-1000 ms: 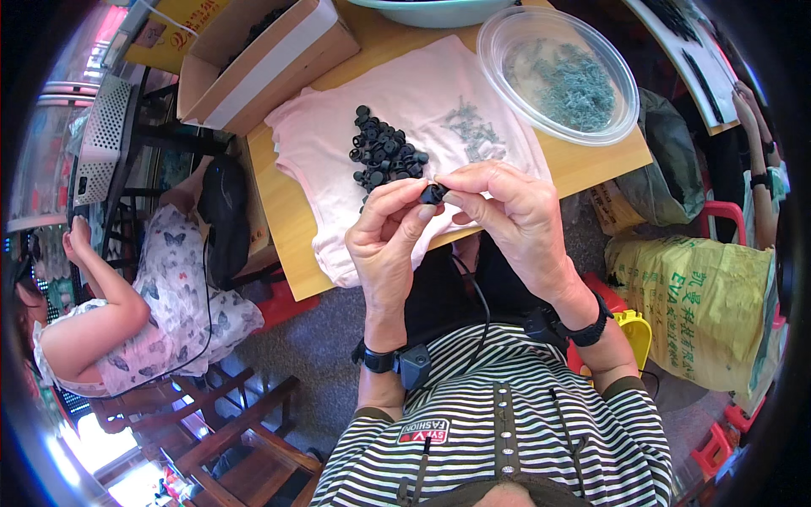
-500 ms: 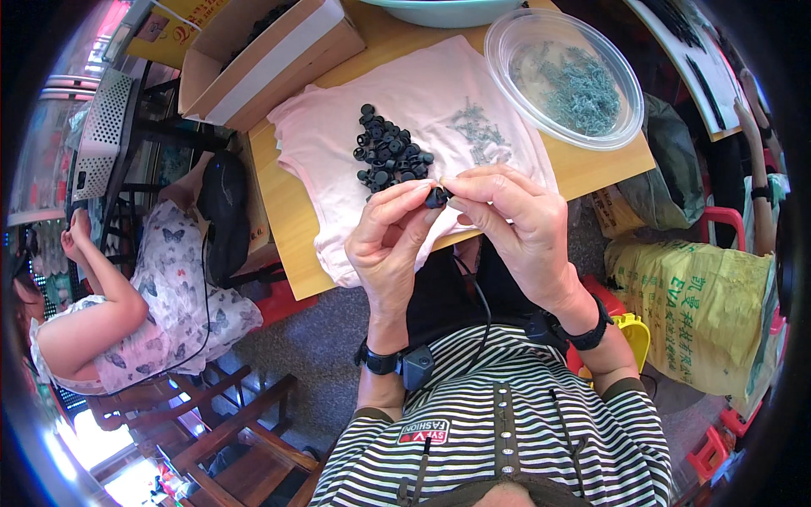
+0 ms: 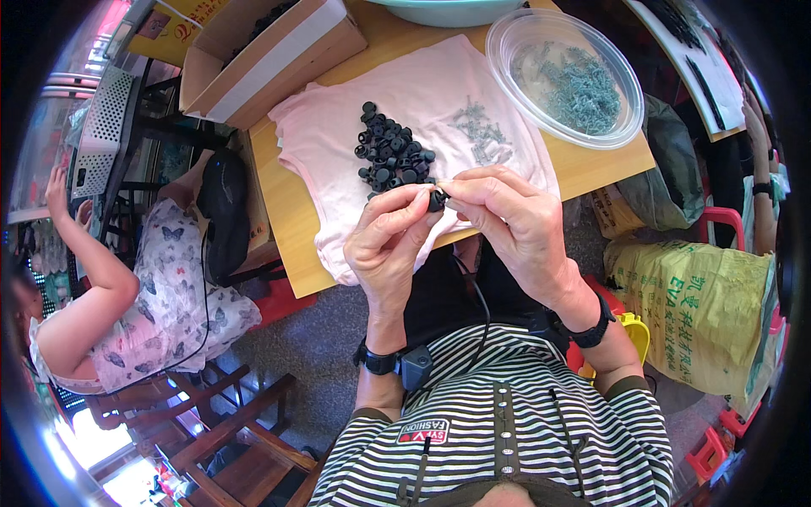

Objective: The person assembles components by hand by picking up a black plastic cap and a metal screw, inserting the screw into the cap, and placing the finished unit onto a pink cloth.

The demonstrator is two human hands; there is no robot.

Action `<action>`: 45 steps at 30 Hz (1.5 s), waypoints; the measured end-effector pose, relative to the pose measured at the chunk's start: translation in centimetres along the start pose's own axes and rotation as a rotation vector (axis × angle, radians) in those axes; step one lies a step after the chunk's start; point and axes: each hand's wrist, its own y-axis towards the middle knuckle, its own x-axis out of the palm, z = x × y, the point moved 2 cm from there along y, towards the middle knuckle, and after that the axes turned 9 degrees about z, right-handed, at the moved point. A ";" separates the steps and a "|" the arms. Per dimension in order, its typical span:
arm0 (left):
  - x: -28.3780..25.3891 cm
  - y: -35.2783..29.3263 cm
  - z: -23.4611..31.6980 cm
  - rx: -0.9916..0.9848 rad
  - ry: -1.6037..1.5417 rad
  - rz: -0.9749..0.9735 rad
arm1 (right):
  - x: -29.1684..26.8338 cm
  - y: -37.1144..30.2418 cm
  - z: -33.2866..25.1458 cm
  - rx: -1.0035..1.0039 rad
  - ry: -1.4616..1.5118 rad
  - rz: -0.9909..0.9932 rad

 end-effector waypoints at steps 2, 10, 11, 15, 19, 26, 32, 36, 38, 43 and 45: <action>0.0 0.0 -0.1 -0.026 -0.021 -0.005 | -0.1 0.0 0.0 -0.019 -0.022 -0.017; 0.8 -0.2 -0.3 -0.380 -0.283 0.031 | 0.1 -0.9 2.1 0.689 0.567 -0.014; 0.9 -0.2 -0.3 -0.380 -0.286 0.033 | 0.0 -0.9 2.3 0.689 0.564 -0.016; 1.2 -0.1 -0.1 -0.281 -0.114 0.017 | -0.4 -1.1 3.1 0.799 0.643 -0.009; 1.7 0.1 0.6 -0.143 0.041 -0.010 | -0.6 -1.3 3.4 0.805 0.737 0.002; 1.7 -0.2 0.6 -0.279 -0.106 0.020 | -0.8 -1.4 3.9 0.954 0.952 0.039; 1.4 -0.6 0.2 -0.444 -0.288 0.032 | -1.1 -1.4 3.4 0.904 0.895 0.008; 1.2 -0.8 0.1 -0.434 -0.313 0.045 | -0.7 -1.1 2.2 0.813 0.741 0.031; 1.3 -0.8 0.0 -0.415 -0.307 0.037 | -0.5 -1.0 1.8 0.756 0.699 0.063; 1.5 -0.7 0.1 -0.345 -0.331 0.043 | -0.8 -0.6 0.6 0.404 0.316 0.026; 1.5 -0.8 0.1 -0.327 -0.322 0.032 | -0.7 -0.6 0.5 0.418 0.307 0.049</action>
